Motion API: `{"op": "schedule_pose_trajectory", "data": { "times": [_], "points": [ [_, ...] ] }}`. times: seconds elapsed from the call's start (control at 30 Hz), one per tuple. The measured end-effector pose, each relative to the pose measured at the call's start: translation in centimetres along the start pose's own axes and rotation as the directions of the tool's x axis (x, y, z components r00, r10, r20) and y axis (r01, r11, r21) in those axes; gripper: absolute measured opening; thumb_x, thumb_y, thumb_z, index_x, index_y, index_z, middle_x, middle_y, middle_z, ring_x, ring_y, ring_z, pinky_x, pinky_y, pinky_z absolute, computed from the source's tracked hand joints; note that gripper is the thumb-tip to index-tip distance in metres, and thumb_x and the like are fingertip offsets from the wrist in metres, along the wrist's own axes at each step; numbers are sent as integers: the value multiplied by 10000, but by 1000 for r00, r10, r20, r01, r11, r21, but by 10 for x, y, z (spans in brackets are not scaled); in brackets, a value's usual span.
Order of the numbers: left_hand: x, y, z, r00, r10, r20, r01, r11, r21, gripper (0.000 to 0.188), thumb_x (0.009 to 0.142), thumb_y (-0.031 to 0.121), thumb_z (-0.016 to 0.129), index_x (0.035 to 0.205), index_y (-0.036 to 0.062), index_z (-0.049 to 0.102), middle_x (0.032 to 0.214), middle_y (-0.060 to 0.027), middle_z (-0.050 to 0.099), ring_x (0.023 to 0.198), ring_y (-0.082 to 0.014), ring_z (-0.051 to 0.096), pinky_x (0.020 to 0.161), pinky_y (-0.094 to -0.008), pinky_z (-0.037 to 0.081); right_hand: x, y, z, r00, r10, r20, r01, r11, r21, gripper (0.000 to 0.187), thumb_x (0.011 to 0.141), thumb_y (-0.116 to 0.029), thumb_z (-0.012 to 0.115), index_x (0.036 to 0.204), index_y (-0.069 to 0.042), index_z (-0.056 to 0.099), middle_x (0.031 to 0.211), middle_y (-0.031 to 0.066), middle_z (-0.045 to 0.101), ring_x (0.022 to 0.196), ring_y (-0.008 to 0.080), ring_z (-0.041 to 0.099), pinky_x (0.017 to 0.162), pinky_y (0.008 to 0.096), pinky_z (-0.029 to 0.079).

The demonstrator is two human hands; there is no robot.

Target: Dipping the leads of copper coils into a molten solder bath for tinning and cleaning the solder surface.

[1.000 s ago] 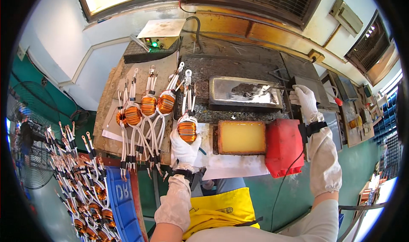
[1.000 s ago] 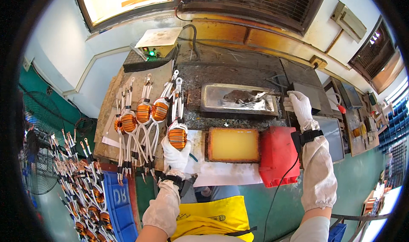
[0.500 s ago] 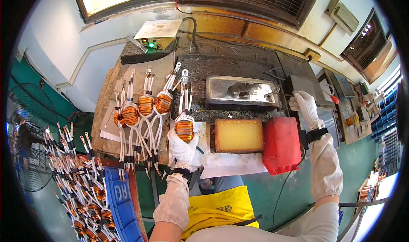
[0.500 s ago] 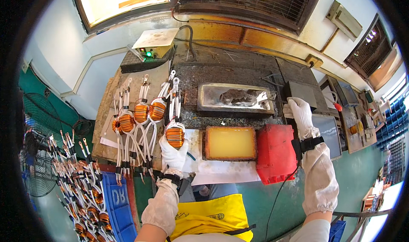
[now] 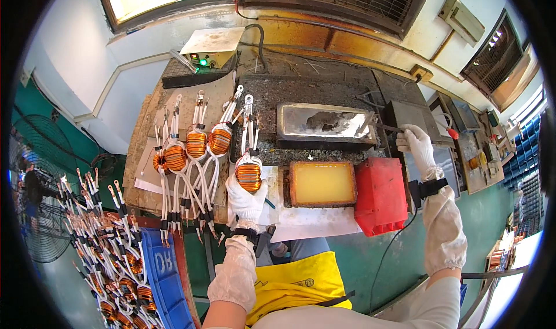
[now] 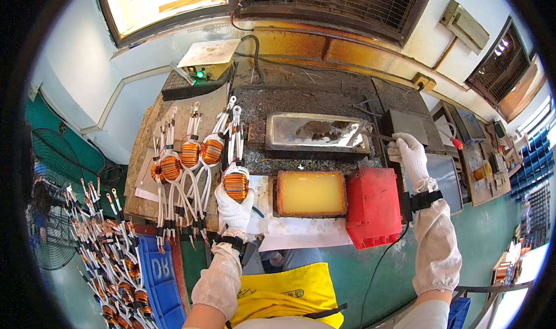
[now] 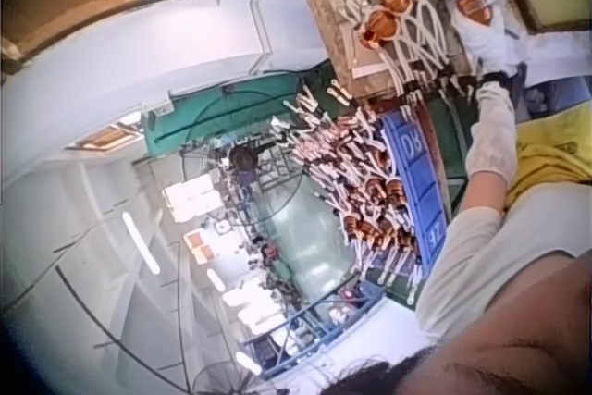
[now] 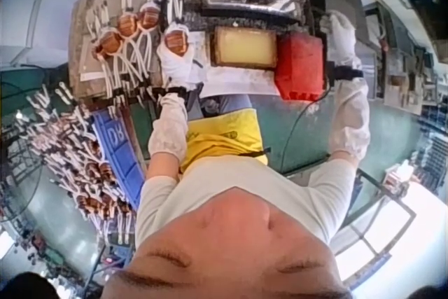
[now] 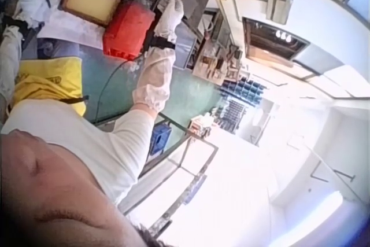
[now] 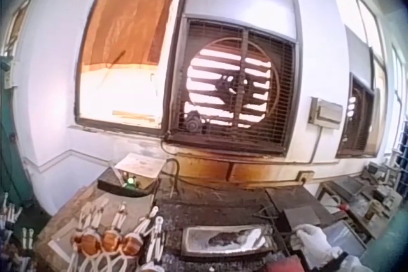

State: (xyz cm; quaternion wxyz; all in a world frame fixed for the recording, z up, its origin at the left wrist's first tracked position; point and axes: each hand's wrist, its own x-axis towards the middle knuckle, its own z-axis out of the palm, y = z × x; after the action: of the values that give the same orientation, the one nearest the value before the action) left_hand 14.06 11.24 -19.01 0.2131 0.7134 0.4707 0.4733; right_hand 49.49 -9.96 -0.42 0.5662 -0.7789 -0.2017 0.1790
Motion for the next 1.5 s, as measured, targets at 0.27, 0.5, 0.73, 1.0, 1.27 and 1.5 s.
{"op": "schedule_pose_trajectory", "data": {
  "times": [0.27, 0.5, 0.73, 1.0, 1.27, 1.5],
  "points": [
    [1, 4, 0, 998, 54, -36, -52, 997, 50, 760, 610, 262, 831, 1199, 42, 405, 1065, -159, 509, 950, -356, 555, 821, -436, 475, 5, 13, -8, 998, 54, 29, -54, 998, -22, 243, 959, -100, 462, 1141, 6, 584, 881, 75, 631, 703, 131, 631, 635, 246, 547],
    [0, 1, 1, 1000, -27, -12, 27, 999, 31, 747, 608, 260, 825, 1194, 45, 413, 1056, -155, 521, 951, -353, 562, 817, -436, 478, 9, 20, -21, 997, 80, -14, -81, 996, -43, 245, 953, -100, 460, 1134, -1, 591, 895, 98, 654, 706, 153, 656, 614, 257, 556],
    [1, 1, 1, 1000, 0, -18, 0, 1000, 16, 725, 608, 254, 824, 1179, 40, 431, 1054, -156, 521, 952, -355, 562, 814, -433, 477, 18, 43, -44, 993, 113, -33, -111, 992, 62, 251, 948, -107, 468, 1139, -2, 592, 910, 111, 663, 710, 167, 668, 610, 270, 567],
    [1, 2, 1, 1000, 4, -23, -4, 1000, 6, 721, 613, 262, 819, 1179, 39, 433, 1043, -155, 524, 935, -358, 568, 802, -438, 481, 17, 40, -74, 994, 22, -104, -23, 1000, -5, 257, 950, -137, 482, 1145, -14, 594, 919, 109, 672, 718, 166, 658, 621, 284, 548],
    [-1, -1, 3, 1000, 5, -3, -4, 999, 43, 767, 620, 273, 823, 1213, 37, 398, 1080, -172, 506, 966, -373, 559, 816, -451, 481, 8, 37, -41, 990, 129, 50, -136, 976, 171, 245, 954, -119, 479, 1130, 14, 586, 922, 129, 657, 715, 176, 655, 631, 283, 557],
    [-1, -4, 3, 1000, 10, 4, -10, 1000, -1, 781, 614, 267, 827, 1223, 29, 400, 1096, -183, 507, 970, -381, 557, 827, -453, 477, 13, 52, -73, 990, 139, 0, -138, 983, 122, 234, 936, -98, 483, 1114, 4, 594, 895, 113, 670, 713, 183, 667, 599, 284, 562]
  ]
}}
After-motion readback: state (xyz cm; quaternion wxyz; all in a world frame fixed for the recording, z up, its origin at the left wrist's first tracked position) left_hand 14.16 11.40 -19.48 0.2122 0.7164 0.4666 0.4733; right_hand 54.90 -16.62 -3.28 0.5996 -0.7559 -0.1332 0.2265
